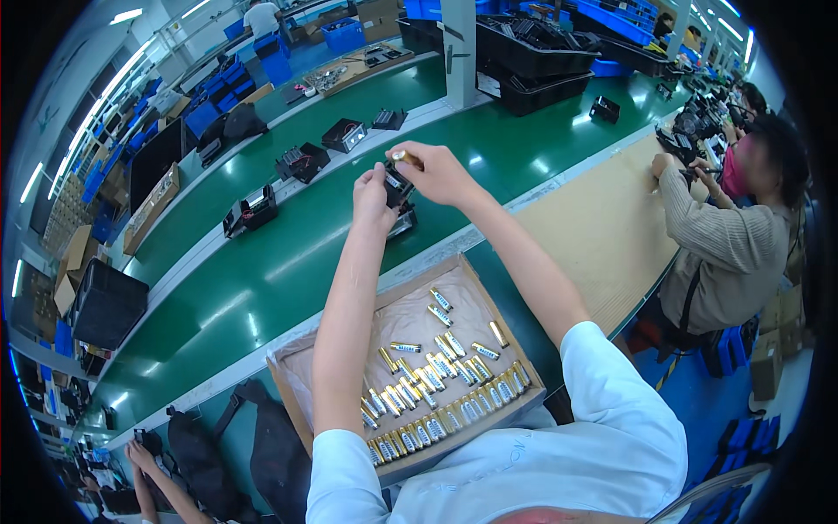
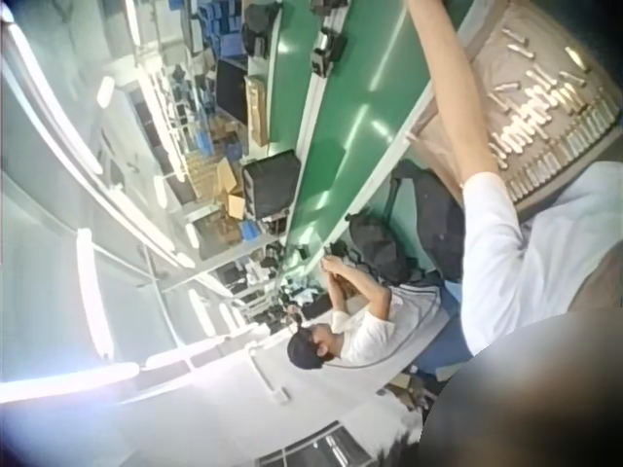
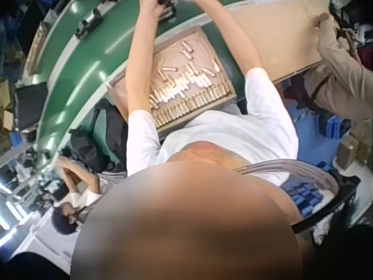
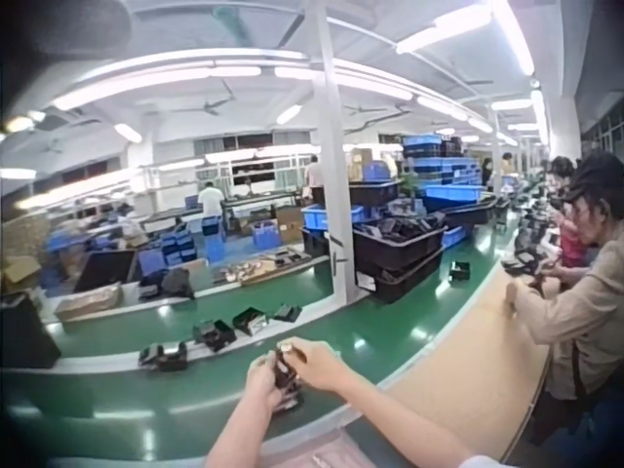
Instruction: Assemble small metal components into black plastic housings at a factory workstation.
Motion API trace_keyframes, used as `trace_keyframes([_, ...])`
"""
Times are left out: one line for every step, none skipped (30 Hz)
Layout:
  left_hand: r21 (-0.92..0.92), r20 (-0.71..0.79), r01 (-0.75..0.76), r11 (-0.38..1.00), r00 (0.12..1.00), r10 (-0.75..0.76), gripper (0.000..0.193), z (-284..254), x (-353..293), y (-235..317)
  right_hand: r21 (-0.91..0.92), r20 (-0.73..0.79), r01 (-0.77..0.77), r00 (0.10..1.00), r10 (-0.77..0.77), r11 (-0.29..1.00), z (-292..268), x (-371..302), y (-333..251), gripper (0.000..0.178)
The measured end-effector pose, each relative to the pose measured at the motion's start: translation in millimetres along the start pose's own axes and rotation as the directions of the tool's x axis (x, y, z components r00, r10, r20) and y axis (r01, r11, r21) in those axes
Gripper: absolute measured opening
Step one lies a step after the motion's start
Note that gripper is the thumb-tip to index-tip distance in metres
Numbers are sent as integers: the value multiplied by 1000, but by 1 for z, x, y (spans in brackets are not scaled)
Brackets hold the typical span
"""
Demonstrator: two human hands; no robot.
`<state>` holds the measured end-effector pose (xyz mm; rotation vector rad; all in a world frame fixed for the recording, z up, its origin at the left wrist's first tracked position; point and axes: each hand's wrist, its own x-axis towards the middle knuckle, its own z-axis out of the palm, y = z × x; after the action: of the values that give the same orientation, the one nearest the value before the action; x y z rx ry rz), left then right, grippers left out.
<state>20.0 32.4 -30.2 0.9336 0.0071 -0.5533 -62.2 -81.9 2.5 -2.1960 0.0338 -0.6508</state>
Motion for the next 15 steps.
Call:
trace_keyframes([40, -45, -46, 998, 998, 47, 35, 0, 0, -1, 6, 6, 43, 999, -43, 999, 3, -2, 1, 24])
trace_keyframes([83, -88, -89, 993, 992, 96, 36, 0, -1, -2, 13, 12, 86, 996, -86, 996, 6, -4, 3, 25])
trace_keyframes([127, -129, -129, 984, 981, 145, 38, -1, -1, -3, 19, 18, 129, 992, -129, 992, 8, -4, 5, 26])
trace_keyframes([124, -130, -130, 984, 981, 146, 38, -2, 0, -3, 18, 21, 130, 991, -130, 991, 9, -4, 8, 26])
trace_keyframes([153, -105, -143, 978, 982, 160, 40, -3, 1, -4, 21, 28, 164, 986, -164, 986, 10, -4, 12, 27])
trace_keyframes([181, -80, -156, 971, 982, 172, 43, -5, 2, -4, 24, 36, 197, 980, -198, 980, 11, -4, 16, 28])
trace_keyframes([209, -54, -169, 963, 982, 184, 45, -7, 3, -5, 27, 44, 229, 972, -230, 973, 11, -5, 20, 29])
trace_keyframes([236, -28, -182, 954, 981, 194, 48, -9, 4, -5, 30, 51, 261, 964, -262, 965, 10, -5, 24, 30])
trace_keyframes([236, -29, -180, 955, 981, 192, 48, -9, 5, -5, 30, 52, 259, 964, -260, 965, 8, -4, 27, 30])
trace_keyframes([214, -37, -163, 963, 984, 175, 47, -9, 6, -4, 36, 93, 237, 966, -239, 971, 3, -3, 30, 31])
trace_keyframes([193, -45, -147, 970, 986, 158, 45, -9, 8, -3, 41, 134, 214, 967, -218, 976, -1, -1, 33, 32])
trace_keyframes([172, -52, -130, 977, 989, 141, 44, -9, 9, -2, 46, 173, 191, 965, -196, 981, -6, 0, 35, 33])
trace_keyframes([152, -58, -113, 982, 991, 123, 43, -9, 9, -2, 50, 212, 167, 962, -174, 985, -8, 0, 37, 34])
trace_keyframes([156, -54, -111, 981, 991, 121, 43, -8, 10, -2, 50, 206, 164, 964, -171, 985, -8, -1, 39, 34])
trace_keyframes([147, -35, -111, 983, 992, 117, 43, -8, 10, -2, 32, 208, 179, 961, -182, 983, -9, -2, 40, 34])
